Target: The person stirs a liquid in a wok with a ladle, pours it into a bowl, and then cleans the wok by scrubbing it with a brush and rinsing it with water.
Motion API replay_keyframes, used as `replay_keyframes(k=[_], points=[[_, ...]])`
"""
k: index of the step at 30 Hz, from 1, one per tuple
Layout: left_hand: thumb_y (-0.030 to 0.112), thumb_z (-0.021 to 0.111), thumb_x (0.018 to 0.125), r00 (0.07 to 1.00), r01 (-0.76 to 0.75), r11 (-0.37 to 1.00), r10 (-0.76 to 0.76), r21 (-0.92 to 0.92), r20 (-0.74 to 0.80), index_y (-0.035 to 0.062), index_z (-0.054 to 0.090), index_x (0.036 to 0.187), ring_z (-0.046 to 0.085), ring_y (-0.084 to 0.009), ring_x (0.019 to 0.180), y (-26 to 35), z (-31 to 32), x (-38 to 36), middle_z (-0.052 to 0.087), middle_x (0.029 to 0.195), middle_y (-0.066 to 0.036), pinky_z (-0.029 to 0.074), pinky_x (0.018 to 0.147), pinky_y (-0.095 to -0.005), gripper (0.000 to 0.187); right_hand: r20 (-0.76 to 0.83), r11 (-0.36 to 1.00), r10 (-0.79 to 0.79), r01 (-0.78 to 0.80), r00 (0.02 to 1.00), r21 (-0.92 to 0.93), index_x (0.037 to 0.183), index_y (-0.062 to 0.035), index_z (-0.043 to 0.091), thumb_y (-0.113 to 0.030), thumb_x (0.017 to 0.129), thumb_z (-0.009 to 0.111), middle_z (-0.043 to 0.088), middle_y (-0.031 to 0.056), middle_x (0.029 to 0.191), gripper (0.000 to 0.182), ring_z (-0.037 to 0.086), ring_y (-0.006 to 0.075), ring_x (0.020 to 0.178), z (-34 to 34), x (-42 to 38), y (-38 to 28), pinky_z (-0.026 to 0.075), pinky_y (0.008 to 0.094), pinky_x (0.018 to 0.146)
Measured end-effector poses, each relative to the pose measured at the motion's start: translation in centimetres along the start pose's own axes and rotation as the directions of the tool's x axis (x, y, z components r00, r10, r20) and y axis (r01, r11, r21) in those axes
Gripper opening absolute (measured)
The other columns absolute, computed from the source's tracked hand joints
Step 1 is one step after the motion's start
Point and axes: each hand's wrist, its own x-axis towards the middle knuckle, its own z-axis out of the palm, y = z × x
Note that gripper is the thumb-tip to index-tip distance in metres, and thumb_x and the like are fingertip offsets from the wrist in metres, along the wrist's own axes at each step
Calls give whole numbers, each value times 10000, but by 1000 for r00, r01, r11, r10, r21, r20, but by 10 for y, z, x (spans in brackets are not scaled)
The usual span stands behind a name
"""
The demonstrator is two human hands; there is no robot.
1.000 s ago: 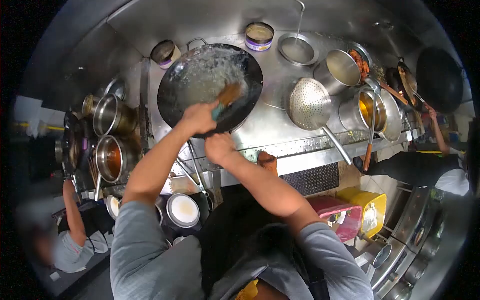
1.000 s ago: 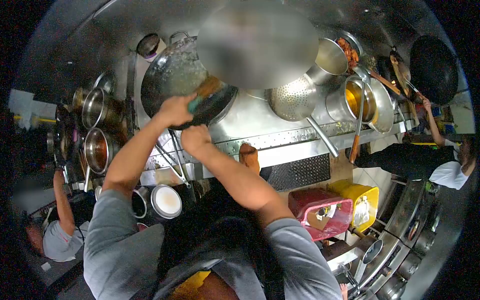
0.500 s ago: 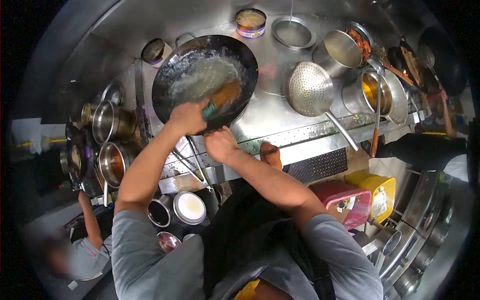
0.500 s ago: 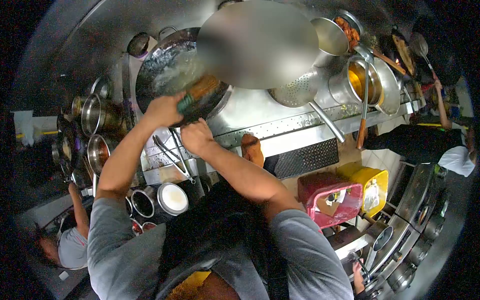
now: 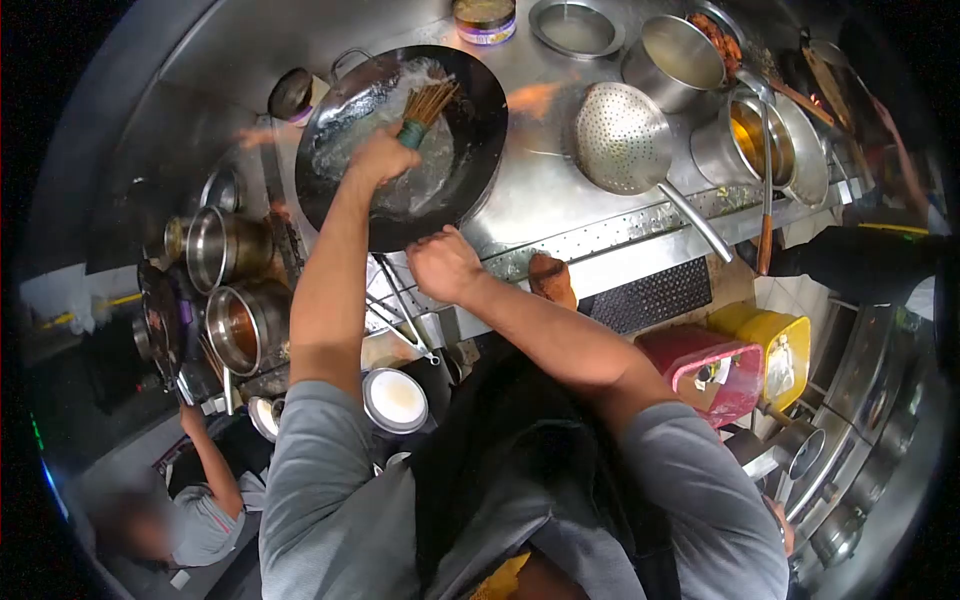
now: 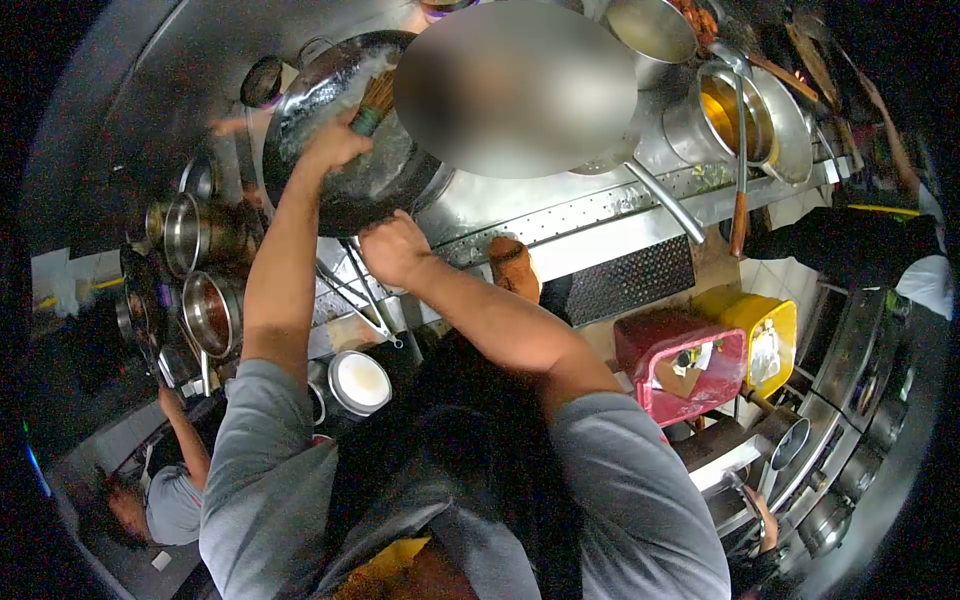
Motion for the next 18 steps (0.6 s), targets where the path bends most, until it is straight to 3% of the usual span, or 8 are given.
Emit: replay_keyframes(k=[1, 2, 5, 8, 10, 13, 15, 18], points=[[281, 715, 652, 1000, 7, 988, -12, -152, -29, 165, 487, 1424, 630, -374, 1094, -1, 7, 4, 644, 1200, -212, 494, 959, -444, 813, -2, 1000, -7, 7, 1000, 18, 812, -99, 709, -158, 808, 526, 722, 126, 843, 193, 703, 284, 820, 0, -4, 0, 481, 440, 865], [281, 715, 652, 1000, 7, 988, -11, -154, -24, 165, 487, 1424, 630, -374, 1094, 0, 8, -14, 644, 1200, -212, 494, 959, -444, 813, 2, 1000, -4, 4, 1000, 18, 812, -99, 709, -158, 808, 526, 722, 126, 843, 193, 703, 284, 820, 2, -7, 0, 481, 440, 865], [272, 717, 657, 956, -292, 942, 286, 164, 58, 180, 465, 1445, 621, -375, 1118, -3, 6, -92, 625, 1221, -244, 476, 994, -427, 833, -77, 998, -55, 56, 996, 14, 809, -98, 706, -169, 803, 532, 720, 122, 831, 188, 702, 285, 816, 4, -4, 6, 485, 443, 850], [260, 699, 652, 984, -146, 967, 121, 206, 133, 162, 460, 1445, 624, -373, 1117, -7, -2, -58, 615, 1233, -255, 480, 985, -424, 833, -22, 999, -9, 10, 1000, 41, 761, -85, 657, -186, 800, 573, 702, 125, 809, 137, 684, 310, 807, -5, -5, 3, 482, 469, 842], [254, 687, 648, 999, 44, 998, -45, -55, -14, 133, 454, 1444, 623, -379, 1117, -5, 1, -6, 611, 1240, -254, 483, 977, -420, 839, -14, 999, -14, 15, 1000, 51, 765, -86, 659, -193, 809, 574, 703, 127, 820, 144, 684, 310, 809, -4, -4, 6, 481, 473, 841], [252, 683, 651, 997, -71, 991, 66, -111, -50, 107, 459, 1435, 620, -389, 1119, 20, 9, -36, 612, 1242, -252, 486, 969, -416, 828, 3, 998, -15, 15, 1000, 56, 776, -94, 686, -188, 810, 562, 710, 133, 842, 160, 690, 299, 830, -4, -10, 6, 476, 456, 852], [249, 677, 656, 963, -263, 964, 265, 36, -57, 126, 478, 1427, 608, -400, 1129, 12, 16, -80, 608, 1242, -258, 488, 968, -417, 806, -12, 999, -29, 29, 1000, 44, 782, -100, 710, -174, 801, 548, 716, 136, 852, 179, 697, 288, 850, -6, -5, 9, 471, 434, 864], [251, 683, 669, 965, -259, 948, 261, 186, 17, 155, 477, 1430, 616, -403, 1112, 7, 10, -78, 625, 1216, -250, 498, 948, -426, 795, 77, 999, 29, -31, 997, 32, 817, -97, 721, -148, 800, 543, 718, 128, 892, 186, 691, 276, 887, -3, -5, 4, 457, 419, 888]])
